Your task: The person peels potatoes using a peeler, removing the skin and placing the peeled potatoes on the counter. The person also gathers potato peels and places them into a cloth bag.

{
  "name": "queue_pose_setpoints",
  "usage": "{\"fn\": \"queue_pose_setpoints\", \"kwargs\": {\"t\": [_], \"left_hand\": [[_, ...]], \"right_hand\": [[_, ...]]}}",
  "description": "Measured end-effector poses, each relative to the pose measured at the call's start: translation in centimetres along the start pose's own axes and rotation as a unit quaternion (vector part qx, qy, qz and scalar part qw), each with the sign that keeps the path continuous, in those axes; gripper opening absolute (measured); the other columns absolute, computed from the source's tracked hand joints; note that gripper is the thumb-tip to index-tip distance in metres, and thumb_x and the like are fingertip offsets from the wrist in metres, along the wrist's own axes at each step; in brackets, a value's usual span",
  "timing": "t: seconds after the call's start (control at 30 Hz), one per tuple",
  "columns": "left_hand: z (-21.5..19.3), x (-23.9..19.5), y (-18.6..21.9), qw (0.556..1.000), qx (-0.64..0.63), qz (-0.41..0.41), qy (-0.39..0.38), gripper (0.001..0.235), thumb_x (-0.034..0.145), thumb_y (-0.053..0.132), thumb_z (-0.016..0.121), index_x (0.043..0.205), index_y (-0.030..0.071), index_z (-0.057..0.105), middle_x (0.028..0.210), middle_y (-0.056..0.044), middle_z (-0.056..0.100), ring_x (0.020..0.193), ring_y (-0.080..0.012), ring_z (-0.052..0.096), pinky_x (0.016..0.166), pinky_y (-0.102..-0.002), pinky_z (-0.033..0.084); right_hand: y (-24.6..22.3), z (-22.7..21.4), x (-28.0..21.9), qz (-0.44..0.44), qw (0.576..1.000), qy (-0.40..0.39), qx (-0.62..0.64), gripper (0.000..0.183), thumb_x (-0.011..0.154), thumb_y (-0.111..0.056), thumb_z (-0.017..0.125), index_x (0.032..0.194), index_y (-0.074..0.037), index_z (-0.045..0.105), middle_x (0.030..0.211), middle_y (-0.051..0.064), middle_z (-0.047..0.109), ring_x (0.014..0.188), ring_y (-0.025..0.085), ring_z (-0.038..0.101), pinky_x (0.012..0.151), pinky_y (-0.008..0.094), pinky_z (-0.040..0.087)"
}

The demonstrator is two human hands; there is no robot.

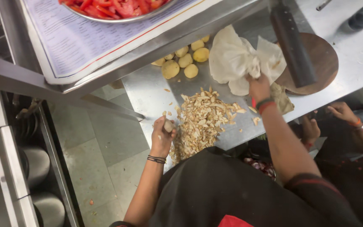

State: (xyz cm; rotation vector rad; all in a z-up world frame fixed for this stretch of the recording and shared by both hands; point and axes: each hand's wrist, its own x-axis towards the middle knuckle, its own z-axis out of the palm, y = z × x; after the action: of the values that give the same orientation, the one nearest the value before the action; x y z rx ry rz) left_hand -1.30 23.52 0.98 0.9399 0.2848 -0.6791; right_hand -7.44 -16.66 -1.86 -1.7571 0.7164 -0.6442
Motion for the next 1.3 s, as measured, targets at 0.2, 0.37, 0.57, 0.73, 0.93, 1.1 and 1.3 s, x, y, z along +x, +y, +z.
{"fn": "queue_pose_setpoints", "kwargs": {"t": [0.2,0.37,0.57,0.73,0.93,1.1,1.3], "left_hand": [[1.2,-0.1,-0.5,0.997,0.034,-0.064,-0.030,0.039,0.105,0.040,0.048,0.114,0.006,0.062,0.091,-0.006,0.067,0.057,-0.0116,0.052,0.049,-0.024,0.040],[2.5,1.1,-0.6,0.994,0.049,-0.058,-0.073,0.039,0.106,0.040,0.046,0.107,0.006,0.065,0.088,-0.008,0.067,0.066,-0.0146,0.058,0.058,-0.027,0.045],[3.5,3.4,-1.9,0.996,0.037,-0.027,-0.080,0.029,0.107,0.032,0.047,0.106,0.008,0.064,0.096,-0.003,0.065,0.083,-0.0150,0.062,0.067,-0.031,0.048],[4.2,4.0,-3.2,0.992,0.010,-0.015,-0.124,0.026,0.104,0.027,0.047,0.105,0.006,0.064,0.102,-0.005,0.066,0.090,-0.0175,0.065,0.076,-0.037,0.057],[3.5,3.1,-3.1,0.995,0.019,-0.023,-0.092,0.027,0.104,0.025,0.047,0.105,0.005,0.064,0.101,-0.007,0.067,0.087,-0.0201,0.066,0.073,-0.035,0.055],[2.0,3.0,-3.6,0.999,0.013,-0.033,-0.011,0.030,0.107,0.028,0.047,0.105,0.004,0.065,0.099,-0.007,0.066,0.085,-0.0182,0.064,0.073,-0.036,0.055],[2.4,3.7,-4.0,0.997,-0.049,-0.042,-0.033,0.025,0.103,0.025,0.048,0.106,0.006,0.064,0.100,-0.006,0.067,0.092,-0.0189,0.063,0.080,-0.034,0.053]], "right_hand": [[-3.5,2.9,-12.7,-0.066,0.947,-0.181,-0.259,0.055,0.093,-0.031,0.067,0.139,-0.004,0.057,0.103,0.024,0.072,0.094,0.042,0.069,0.081,0.049,0.054],[-9.6,3.8,-17.9,-0.223,0.895,-0.190,-0.335,0.040,0.087,-0.025,0.065,0.123,-0.009,0.064,0.124,0.023,0.073,0.087,0.043,0.069,0.068,0.050,0.054],[-10.7,4.5,-17.3,-0.009,0.951,-0.269,-0.151,0.015,0.097,-0.014,0.057,0.101,-0.005,0.069,0.076,0.015,0.071,0.062,0.032,0.069,0.061,0.044,0.051],[-5.2,4.3,-10.6,-0.155,0.974,-0.035,-0.164,0.018,0.100,-0.013,0.059,0.116,-0.005,0.058,0.103,0.021,0.073,0.084,0.041,0.069,0.073,0.047,0.053],[-3.4,1.6,-12.8,-0.108,0.956,-0.048,-0.270,0.040,0.095,-0.014,0.060,0.135,-0.011,0.061,0.111,0.021,0.069,0.087,0.042,0.069,0.076,0.049,0.055],[-7.9,2.1,-17.2,-0.160,0.934,-0.153,-0.280,0.041,0.087,-0.010,0.060,0.126,-0.021,0.068,0.126,0.020,0.066,0.074,0.036,0.070,0.063,0.045,0.055],[-9.4,4.4,-18.0,-0.176,0.937,-0.135,-0.268,0.024,0.096,-0.015,0.064,0.119,-0.019,0.070,0.089,0.014,0.070,0.075,0.034,0.069,0.064,0.045,0.052]]}}
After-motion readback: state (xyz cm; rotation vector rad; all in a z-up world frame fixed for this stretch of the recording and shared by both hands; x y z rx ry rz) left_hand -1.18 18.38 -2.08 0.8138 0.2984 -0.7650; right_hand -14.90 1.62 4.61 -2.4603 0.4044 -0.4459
